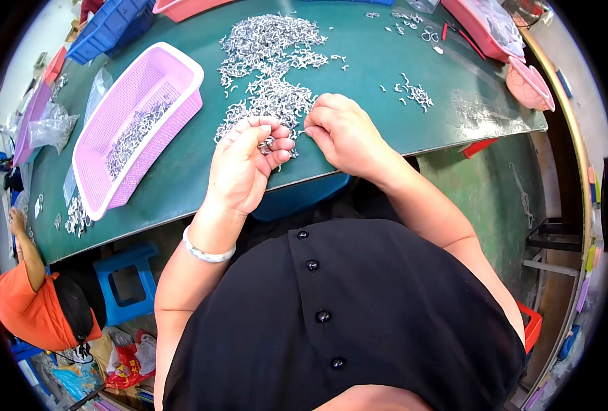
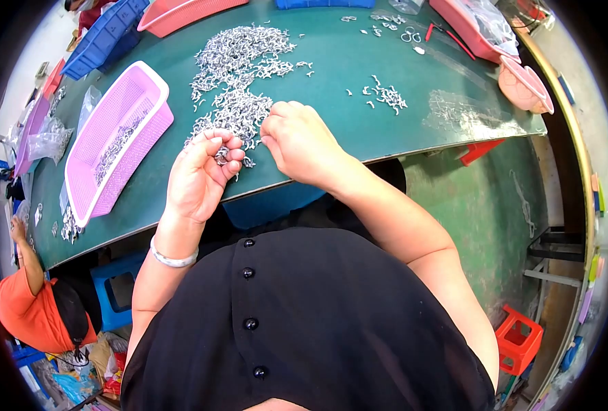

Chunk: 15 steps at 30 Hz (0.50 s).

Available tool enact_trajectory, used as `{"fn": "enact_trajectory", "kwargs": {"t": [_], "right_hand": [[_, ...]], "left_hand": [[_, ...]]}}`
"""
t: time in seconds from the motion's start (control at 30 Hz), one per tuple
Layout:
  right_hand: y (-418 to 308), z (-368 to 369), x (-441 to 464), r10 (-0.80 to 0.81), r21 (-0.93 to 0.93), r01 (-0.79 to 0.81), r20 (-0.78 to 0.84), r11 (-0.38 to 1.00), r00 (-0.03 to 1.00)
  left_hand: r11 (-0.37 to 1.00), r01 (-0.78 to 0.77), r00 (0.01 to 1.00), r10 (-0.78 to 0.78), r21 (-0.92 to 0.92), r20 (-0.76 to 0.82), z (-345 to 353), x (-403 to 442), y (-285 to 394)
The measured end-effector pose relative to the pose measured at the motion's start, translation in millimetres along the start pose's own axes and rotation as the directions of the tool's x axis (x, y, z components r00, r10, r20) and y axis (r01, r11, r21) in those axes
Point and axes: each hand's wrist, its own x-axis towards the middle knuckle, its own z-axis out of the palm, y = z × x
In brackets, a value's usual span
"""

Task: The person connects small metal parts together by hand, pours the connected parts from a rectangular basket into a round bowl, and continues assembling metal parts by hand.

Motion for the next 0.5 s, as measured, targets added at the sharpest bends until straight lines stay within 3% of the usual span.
{"fn": "enact_trajectory", "kwargs": {"t": [0.37,0.5], "right_hand": [[-2.2,-1.8,2.6,-0.064,-0.081,0.065,0.008,0.995,0.998],[-4.3,-5.1,1.7,0.087,0.310,-0.078,-0.016,0.947,0.996]], "left_hand": [[1.000,0.002,1.000,-0.002,0.024,0.012,-1.0,-2.4,2.2],[0.998,0.030,0.999,-0.031,0.048,0.017,-0.2,-4.3,2.9]]}}
